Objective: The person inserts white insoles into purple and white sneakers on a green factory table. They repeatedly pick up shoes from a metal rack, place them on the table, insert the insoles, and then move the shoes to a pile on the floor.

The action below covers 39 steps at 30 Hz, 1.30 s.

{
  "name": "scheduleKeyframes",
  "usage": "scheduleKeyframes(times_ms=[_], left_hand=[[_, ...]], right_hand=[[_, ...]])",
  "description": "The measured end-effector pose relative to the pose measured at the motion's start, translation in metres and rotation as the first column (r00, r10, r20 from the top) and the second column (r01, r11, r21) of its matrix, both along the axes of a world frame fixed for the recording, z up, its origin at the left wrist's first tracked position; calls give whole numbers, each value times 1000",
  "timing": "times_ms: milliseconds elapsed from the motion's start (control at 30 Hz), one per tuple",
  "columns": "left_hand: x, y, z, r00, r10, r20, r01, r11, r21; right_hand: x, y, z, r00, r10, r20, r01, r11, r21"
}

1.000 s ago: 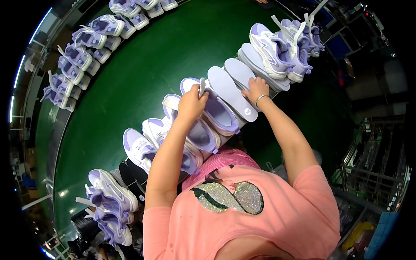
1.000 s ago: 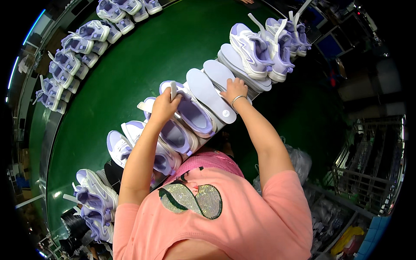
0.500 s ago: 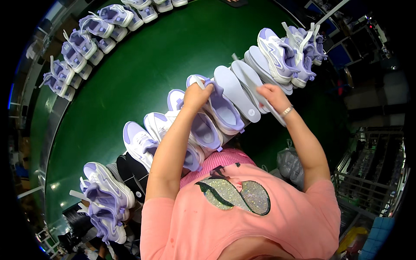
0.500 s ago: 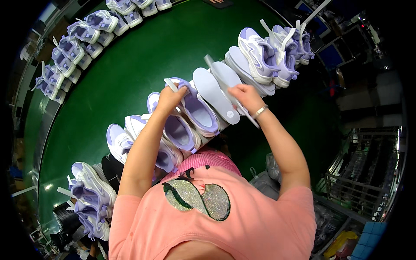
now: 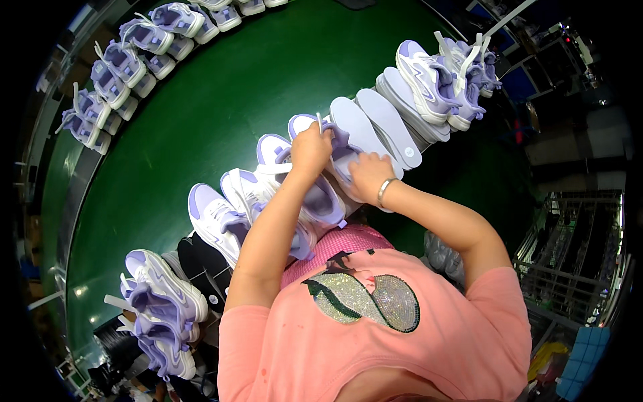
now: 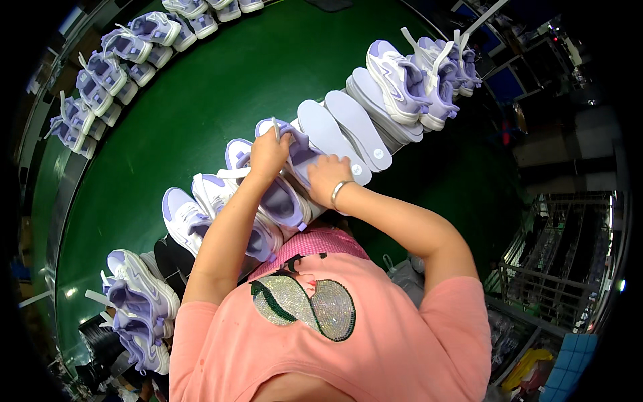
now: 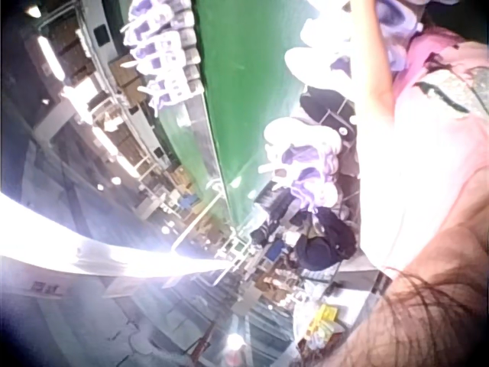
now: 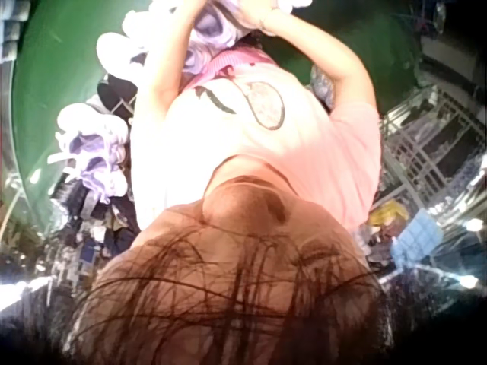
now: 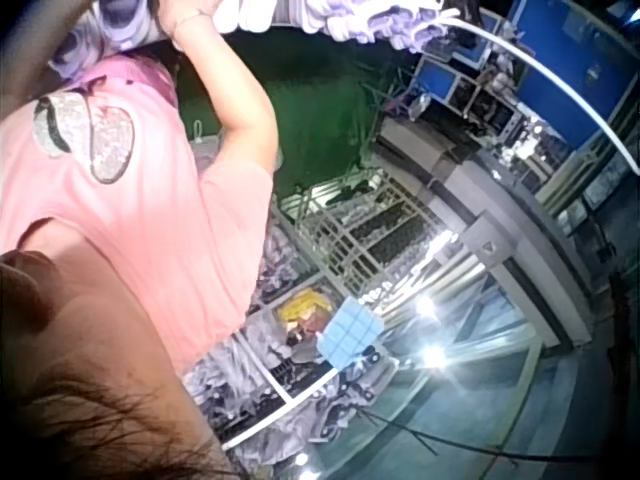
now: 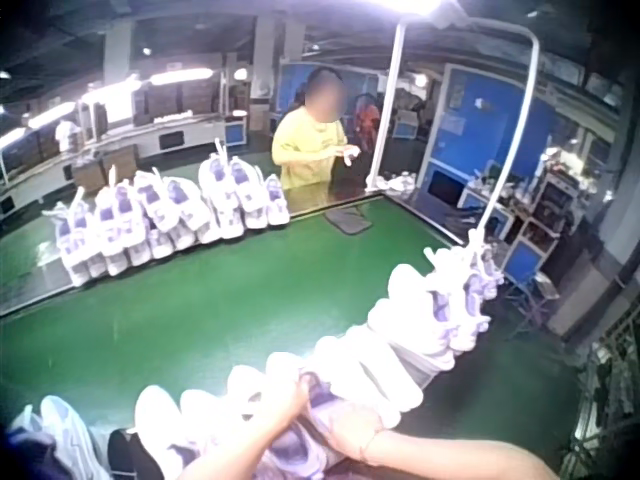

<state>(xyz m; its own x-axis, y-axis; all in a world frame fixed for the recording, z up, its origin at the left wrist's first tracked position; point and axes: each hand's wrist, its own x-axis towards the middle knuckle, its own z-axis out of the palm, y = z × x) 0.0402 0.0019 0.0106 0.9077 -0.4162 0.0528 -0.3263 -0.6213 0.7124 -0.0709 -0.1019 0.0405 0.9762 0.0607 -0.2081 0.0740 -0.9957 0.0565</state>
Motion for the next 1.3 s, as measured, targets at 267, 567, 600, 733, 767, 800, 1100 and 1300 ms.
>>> scheduleKeyframes(times_ms=[267, 567, 600, 733, 767, 800, 1100, 1300], left_hand=[[-1, 1, -4, 1000, 23, 7, -23, 1000, 3], [-5, 4, -2, 999, -15, 29, 17, 997, -76], [-5, 4, -1, 999, -18, 32, 21, 996, -88], [-5, 5, -4, 999, -4, 41, 8, 997, -80], [-4, 5, -4, 999, 0, 38, 3, 997, -79], [-4, 5, -4, 999, 5, 35, -2, 997, -77], [-3, 2, -5, 998, -10, 70, 15, 997, -78], [-3, 10, -13, 997, 17, 77, -14, 999, -43]], right_hand=[[-19, -6, 34, 988, -27, -151, 30, 999, 16], [28, 0, -39, 987, 59, -152, -57, 998, 18], [31, 0, -41, 971, 15, -239, -8, 999, 33], [43, 0, -40, 901, -48, -430, 85, 994, 66], [43, -2, -40, 902, -36, -430, 75, 994, 74], [42, -2, -42, 903, -36, -428, 74, 995, 72], [57, -10, -83, 773, 153, -616, -203, 979, -12], [55, 13, -64, 835, -268, -481, 351, 932, 90]])
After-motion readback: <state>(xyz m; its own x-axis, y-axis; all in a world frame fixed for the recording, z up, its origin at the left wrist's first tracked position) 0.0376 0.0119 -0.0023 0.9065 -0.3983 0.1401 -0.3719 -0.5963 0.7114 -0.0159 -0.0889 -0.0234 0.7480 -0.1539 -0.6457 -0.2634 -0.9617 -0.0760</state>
